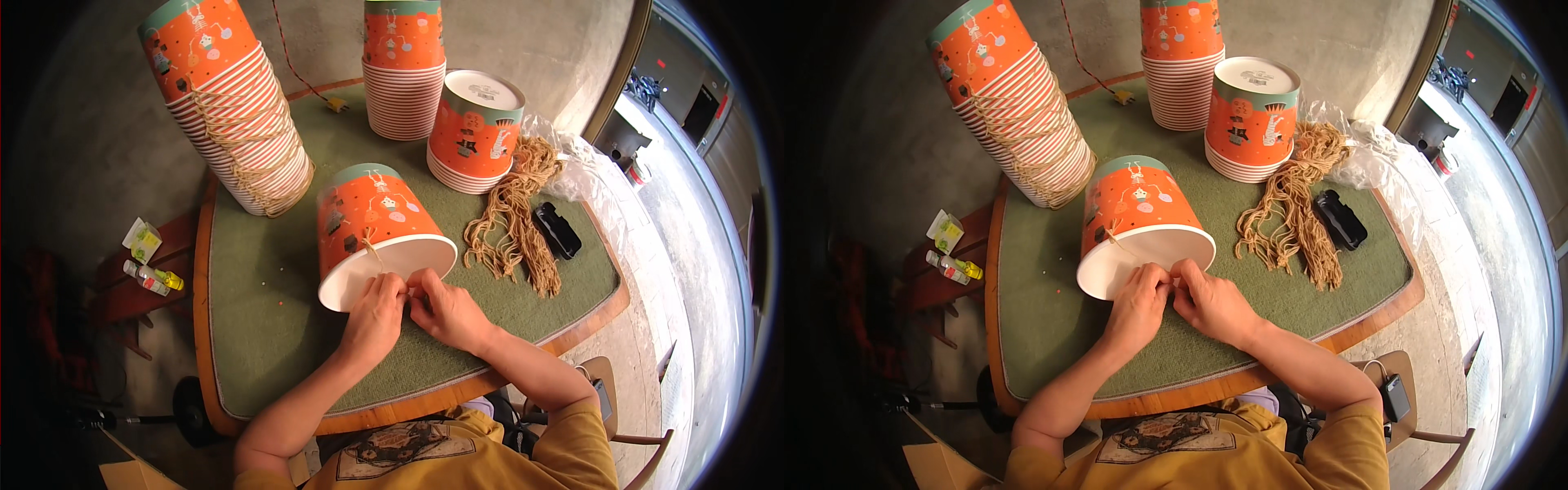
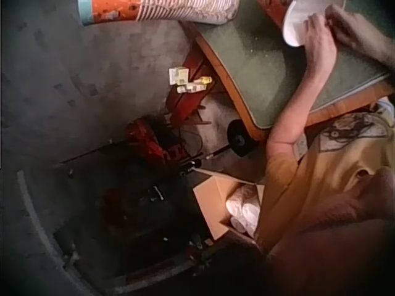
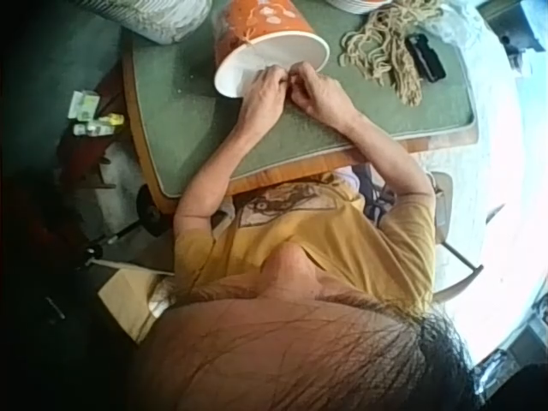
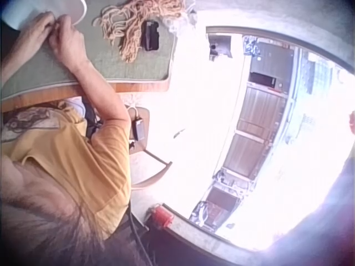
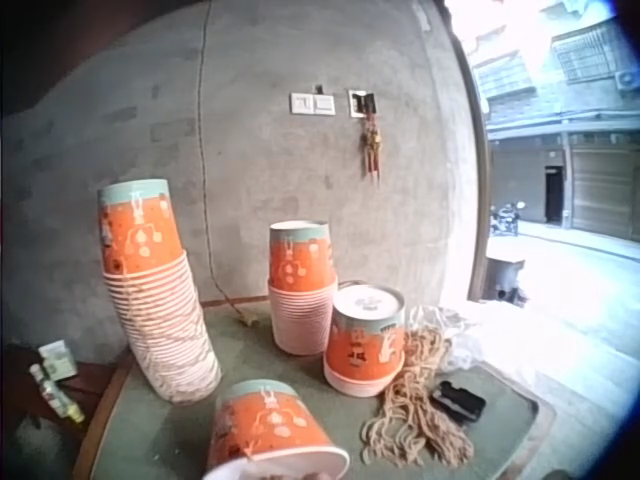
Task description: Thread a string through the holes of a paper bucket to create a handle.
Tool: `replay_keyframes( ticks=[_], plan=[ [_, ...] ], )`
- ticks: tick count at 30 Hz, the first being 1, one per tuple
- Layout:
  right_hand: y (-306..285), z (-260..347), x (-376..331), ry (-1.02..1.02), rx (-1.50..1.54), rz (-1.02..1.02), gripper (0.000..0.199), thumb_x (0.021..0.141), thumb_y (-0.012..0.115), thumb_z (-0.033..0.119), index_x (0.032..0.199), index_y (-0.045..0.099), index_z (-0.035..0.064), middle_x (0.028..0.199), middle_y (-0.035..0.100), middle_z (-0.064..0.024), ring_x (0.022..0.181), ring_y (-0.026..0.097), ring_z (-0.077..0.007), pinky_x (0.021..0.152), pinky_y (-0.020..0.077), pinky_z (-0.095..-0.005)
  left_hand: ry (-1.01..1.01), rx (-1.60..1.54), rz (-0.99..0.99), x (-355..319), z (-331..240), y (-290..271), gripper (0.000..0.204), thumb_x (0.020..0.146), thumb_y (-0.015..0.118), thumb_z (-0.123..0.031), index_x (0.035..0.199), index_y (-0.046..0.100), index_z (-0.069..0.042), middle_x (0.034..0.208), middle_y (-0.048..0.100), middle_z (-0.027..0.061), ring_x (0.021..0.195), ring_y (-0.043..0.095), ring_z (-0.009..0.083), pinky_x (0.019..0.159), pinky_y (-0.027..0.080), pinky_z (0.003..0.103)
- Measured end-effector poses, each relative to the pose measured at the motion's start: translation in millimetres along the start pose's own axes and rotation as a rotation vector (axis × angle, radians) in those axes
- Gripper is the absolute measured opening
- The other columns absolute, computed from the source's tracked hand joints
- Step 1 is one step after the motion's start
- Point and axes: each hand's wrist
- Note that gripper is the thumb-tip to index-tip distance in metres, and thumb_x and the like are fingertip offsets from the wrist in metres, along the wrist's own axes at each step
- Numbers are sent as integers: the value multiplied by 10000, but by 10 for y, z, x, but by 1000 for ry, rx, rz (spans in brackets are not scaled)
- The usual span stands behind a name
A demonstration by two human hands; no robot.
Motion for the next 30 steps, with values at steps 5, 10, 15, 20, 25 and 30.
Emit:
replay_keyframes(
  ticks=[5,10,15,20,25,30],
  plan=[
    [-29,5,-3,24,-86,26,278,857,632,94,1066,451,67,817,649,-137,748,663,-362,626,535,-433,1,-17,-1,8,13,-6,140,889,588,13,923,458,-26,871,581,174,864,563,397,756,460,503],
    [-1,-4,-11,-62,-235,-44,192,873,635,130,998,502,72,804,662,-124,714,662,-352,586,535,-434,-43,-67,23,24,13,-27,130,897,582,7,928,460,-24,870,584,173,869,567,401,761,458,507],
    [26,26,-10,-106,-345,-108,151,919,610,191,949,513,79,766,647,-105,646,659,-316,514,525,-425,-83,-98,30,28,29,-45,113,905,578,-1,928,469,-22,860,593,171,878,578,393,762,462,499],
    [83,23,1,-18,-316,-116,158,897,640,220,974,567,104,771,671,-123,649,658,-349,555,537,-447,-103,-99,21,37,98,-16,117,905,599,-23,952,491,-19,856,613,178,868,595,389,764,471,488],
    [108,52,23,11,-304,-110,151,894,634,213,971,571,99,752,671,-132,648,658,-354,565,538,-460,-145,-152,38,31,177,-17,134,903,605,-27,973,493,-4,882,629,190,876,612,396,764,486,476],
    [112,67,33,68,-244,-117,146,877,648,201,955,587,94,735,676,-151,653,661,-364,584,541,-465,-153,-198,6,17,202,3,177,895,608,-10,1004,470,10,904,634,198,879,623,394,760,493,469]
  ],
)
Point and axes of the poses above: each hand's wrist, its own x-axis towards the middle knuckle, its own y-axis out of the palm, z = x × y
